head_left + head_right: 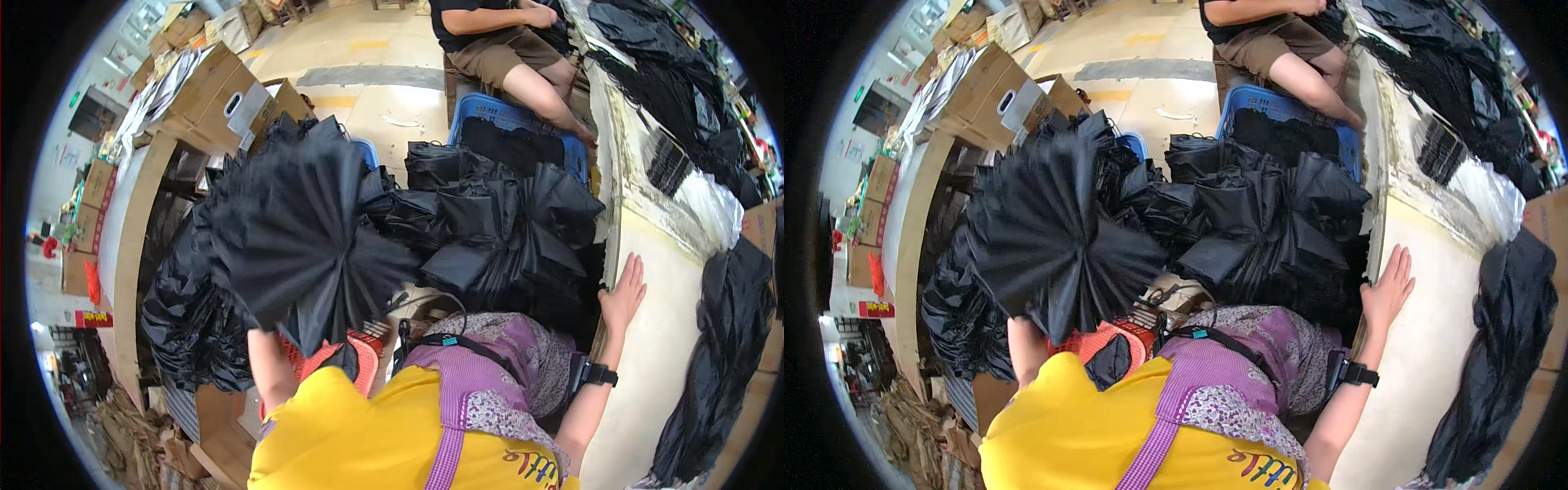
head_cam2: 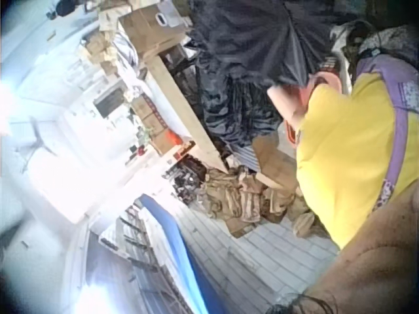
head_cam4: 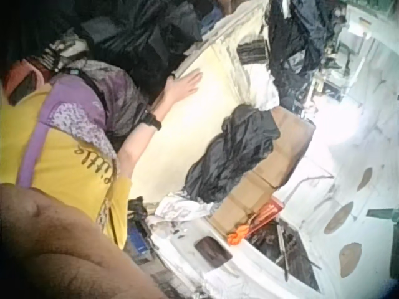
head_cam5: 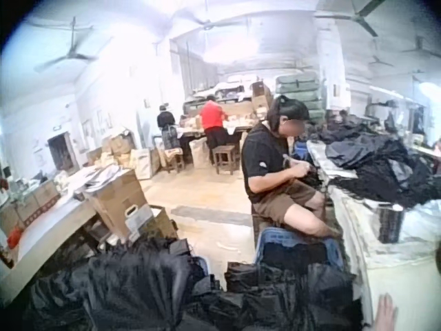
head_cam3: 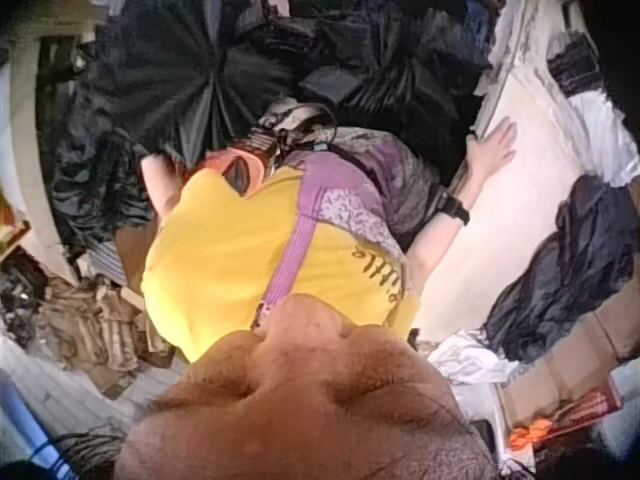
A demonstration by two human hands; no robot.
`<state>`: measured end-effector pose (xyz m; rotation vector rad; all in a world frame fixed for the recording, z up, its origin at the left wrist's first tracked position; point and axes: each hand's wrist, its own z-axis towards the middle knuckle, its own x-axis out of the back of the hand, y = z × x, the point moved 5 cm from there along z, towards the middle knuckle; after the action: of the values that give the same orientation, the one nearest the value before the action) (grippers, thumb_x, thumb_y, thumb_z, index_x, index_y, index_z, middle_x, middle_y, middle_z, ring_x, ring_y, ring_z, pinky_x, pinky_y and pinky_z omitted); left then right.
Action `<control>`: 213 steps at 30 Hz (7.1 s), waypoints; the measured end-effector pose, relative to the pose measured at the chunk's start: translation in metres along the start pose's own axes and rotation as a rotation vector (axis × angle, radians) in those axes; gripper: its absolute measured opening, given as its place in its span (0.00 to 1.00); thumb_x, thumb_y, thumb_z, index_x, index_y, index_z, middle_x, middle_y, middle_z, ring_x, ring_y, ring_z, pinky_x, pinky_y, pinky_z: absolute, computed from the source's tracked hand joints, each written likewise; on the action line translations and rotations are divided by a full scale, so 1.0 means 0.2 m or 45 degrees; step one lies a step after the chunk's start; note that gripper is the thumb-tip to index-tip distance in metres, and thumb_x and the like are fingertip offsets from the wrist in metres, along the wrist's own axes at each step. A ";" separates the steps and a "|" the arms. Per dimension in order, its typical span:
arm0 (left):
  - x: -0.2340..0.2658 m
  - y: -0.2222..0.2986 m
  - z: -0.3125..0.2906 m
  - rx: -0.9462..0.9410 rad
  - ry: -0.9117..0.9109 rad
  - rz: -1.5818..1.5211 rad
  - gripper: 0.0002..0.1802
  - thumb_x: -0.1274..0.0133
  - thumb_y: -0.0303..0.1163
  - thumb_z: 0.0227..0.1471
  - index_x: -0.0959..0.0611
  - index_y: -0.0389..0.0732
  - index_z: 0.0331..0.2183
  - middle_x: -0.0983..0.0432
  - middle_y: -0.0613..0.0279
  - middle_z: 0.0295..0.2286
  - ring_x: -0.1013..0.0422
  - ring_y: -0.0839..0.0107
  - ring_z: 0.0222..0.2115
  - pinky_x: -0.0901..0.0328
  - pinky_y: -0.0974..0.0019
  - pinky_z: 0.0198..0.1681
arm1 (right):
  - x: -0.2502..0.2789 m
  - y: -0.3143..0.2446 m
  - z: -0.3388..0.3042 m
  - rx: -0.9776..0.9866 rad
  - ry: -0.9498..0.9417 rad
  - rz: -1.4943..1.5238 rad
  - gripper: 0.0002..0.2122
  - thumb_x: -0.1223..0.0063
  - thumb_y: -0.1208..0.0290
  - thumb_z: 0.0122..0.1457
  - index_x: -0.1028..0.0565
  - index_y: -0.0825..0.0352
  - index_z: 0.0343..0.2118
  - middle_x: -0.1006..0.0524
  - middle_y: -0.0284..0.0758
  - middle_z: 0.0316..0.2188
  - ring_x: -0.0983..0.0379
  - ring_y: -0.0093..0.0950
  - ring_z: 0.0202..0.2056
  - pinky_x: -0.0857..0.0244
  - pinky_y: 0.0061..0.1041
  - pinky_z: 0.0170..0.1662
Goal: Folding black drawstring bags and stacking them.
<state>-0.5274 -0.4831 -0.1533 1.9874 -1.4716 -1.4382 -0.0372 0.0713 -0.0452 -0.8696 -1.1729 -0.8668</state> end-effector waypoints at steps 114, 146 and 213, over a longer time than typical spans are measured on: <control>-3.05 -2.28 -1.45 -1.420 -2.956 1.526 0.38 0.41 0.45 0.50 0.35 0.42 0.59 0.47 0.43 0.60 0.51 0.46 0.61 0.53 0.39 0.59 | 0.72 0.55 -2.43 -1.506 0.051 0.189 0.29 0.43 0.58 0.54 0.35 0.56 0.59 0.42 0.39 0.63 0.49 0.41 0.64 0.64 0.50 0.65; -3.18 -2.37 -1.10 -1.396 -2.155 1.841 0.37 0.46 0.47 0.54 0.38 0.40 0.59 0.53 0.39 0.61 0.56 0.44 0.63 0.65 0.41 0.62 | 1.01 1.84 0.46 -0.760 0.725 -0.124 0.17 0.38 0.63 0.48 0.27 0.69 0.37 0.24 0.48 0.38 0.26 0.38 0.42 0.37 0.35 0.48; -2.54 -1.82 -1.93 -1.209 -2.556 1.685 0.24 0.42 0.49 0.50 0.23 0.36 0.20 0.23 0.54 0.22 0.26 0.53 0.27 0.35 0.55 0.32 | 0.74 0.55 -1.69 -1.108 0.350 0.730 0.35 0.48 0.57 0.58 0.48 0.62 0.64 0.37 0.52 0.58 0.42 0.49 0.59 0.46 0.36 0.61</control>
<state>0.0029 -0.0159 0.0474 -1.3900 -1.1725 -2.1920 0.2199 -0.2065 0.0320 -1.6250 -0.2216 -0.9670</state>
